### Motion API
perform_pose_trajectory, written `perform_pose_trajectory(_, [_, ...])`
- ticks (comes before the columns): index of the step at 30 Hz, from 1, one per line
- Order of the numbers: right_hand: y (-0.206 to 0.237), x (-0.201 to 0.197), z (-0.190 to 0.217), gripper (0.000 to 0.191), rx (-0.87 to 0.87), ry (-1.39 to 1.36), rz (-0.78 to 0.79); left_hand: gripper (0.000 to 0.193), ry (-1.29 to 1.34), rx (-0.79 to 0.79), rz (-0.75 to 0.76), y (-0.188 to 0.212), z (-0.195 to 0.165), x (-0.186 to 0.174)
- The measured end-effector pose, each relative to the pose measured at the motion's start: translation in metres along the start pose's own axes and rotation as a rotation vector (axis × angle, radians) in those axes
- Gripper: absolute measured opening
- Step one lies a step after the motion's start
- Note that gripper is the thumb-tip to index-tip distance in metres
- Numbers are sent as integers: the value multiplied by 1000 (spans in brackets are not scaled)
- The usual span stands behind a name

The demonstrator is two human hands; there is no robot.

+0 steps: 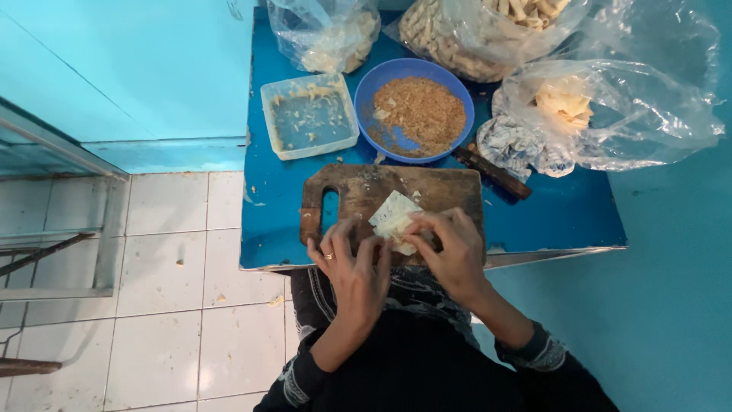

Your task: The person sits on the floor at a low blue table and works pieces of pale dough: they tear and fold pieces by hand, cut a round dough mass with a knife on a wooden board, dip pieces into a bowl of brown crumb coating, and place coated pieces into a plastic bag.

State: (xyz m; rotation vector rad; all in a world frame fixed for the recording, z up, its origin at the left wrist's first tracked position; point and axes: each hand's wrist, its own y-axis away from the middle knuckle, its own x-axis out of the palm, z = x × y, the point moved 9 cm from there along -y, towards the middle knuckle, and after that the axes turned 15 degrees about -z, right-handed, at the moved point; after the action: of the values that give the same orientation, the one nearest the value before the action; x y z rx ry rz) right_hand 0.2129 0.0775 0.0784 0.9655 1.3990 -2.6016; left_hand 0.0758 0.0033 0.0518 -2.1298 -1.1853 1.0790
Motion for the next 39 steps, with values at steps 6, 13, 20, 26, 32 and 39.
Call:
perform_pose_trajectory(6, [8, -7, -16, 27, 271, -196, 21, 13, 49, -4, 43, 0, -3, 1])
perform_pose_trajectory(13, [14, -43, 4, 31, 67, 212, -3, 21, -39, 48, 6, -4, -5, -13])
perform_pose_trajectory(20, [23, -34, -5, 19, 161, 69, -50, 13, 26, 48, 41, 3, -9, 0])
perform_pose_trajectory(26, [27, -33, -19, 16, 352, -100, -74, 23, -15, 54, 33, -1, -10, -7])
perform_pose_trajectory(32, [29, -30, -15, 29, 291, 33, -102, 16, -39, 66, 21, -5, -13, -8])
perform_pose_trajectory(39, [41, -25, -36, 48, 549, -94, -140, 18, 102, 58, 60, -4, -19, -9])
